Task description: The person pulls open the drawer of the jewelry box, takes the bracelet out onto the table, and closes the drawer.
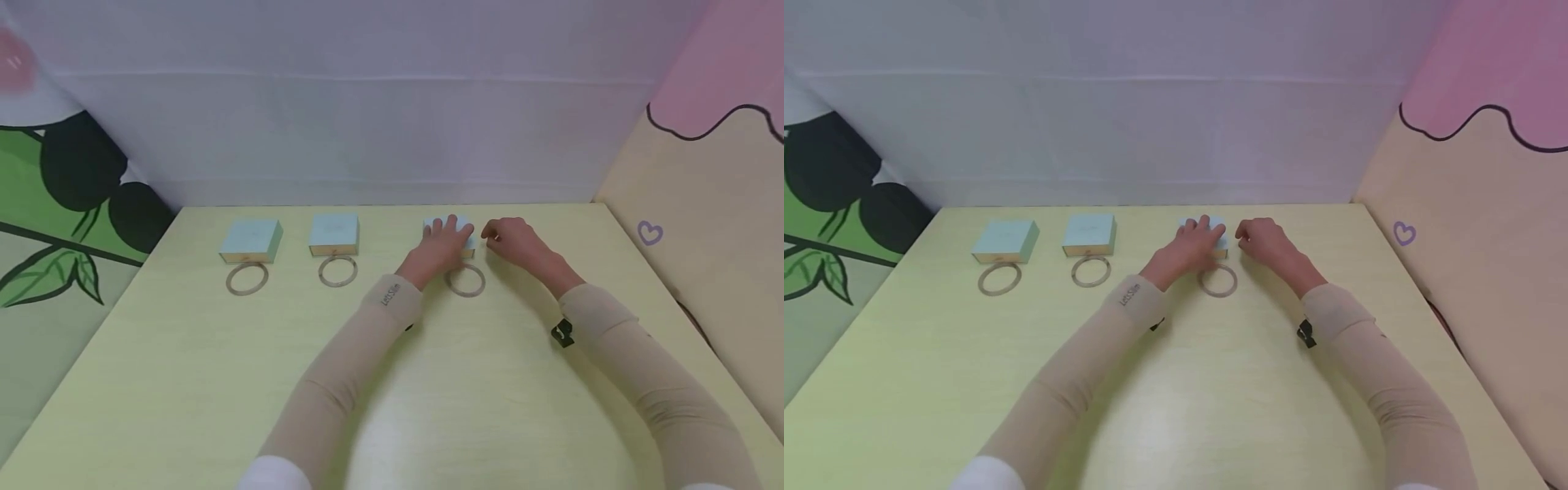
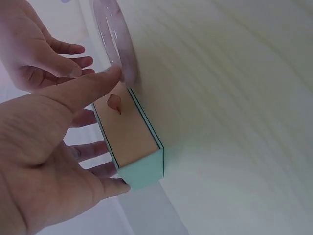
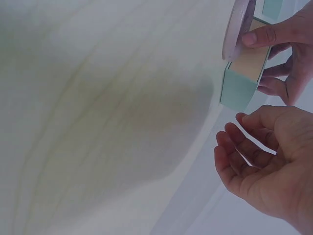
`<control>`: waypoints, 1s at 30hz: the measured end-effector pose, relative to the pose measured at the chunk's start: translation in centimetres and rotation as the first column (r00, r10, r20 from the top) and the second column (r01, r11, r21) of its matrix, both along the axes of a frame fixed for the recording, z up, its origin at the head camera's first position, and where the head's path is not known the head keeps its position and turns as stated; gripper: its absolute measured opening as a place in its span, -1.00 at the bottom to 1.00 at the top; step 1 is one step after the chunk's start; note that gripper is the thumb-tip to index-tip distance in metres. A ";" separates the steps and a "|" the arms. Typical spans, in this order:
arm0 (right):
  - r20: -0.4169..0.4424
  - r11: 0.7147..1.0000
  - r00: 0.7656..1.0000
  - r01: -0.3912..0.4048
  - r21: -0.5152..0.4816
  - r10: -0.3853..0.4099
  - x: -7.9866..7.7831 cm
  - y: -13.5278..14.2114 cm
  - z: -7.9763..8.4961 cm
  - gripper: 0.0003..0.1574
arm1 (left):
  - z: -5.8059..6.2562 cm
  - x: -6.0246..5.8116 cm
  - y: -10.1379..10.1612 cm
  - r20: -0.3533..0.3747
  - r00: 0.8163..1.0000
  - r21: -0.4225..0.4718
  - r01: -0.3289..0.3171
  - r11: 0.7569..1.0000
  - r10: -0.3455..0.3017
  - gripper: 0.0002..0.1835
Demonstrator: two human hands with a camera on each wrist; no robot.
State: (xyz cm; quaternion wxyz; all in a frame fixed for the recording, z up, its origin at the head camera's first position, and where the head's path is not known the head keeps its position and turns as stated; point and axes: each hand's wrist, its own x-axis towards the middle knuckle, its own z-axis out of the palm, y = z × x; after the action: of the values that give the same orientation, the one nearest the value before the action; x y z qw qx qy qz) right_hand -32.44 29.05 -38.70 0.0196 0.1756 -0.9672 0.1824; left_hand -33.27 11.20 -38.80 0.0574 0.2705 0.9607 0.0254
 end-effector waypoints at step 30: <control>0.102 0.999 0.995 0.019 -0.032 -0.015 1.0 -0.8 -1.0 -0.66 | 0.3 -1.1 -4.0 0.031 0.999 0.012 -0.036 0.999 0.036 -0.53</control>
State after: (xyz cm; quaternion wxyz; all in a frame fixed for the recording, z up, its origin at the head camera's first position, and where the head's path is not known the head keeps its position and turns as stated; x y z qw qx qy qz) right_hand -31.39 28.24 -39.72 -0.0253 0.1575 -0.9653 0.2070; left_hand -34.41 7.22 -38.55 0.0700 0.2531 0.9642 0.0366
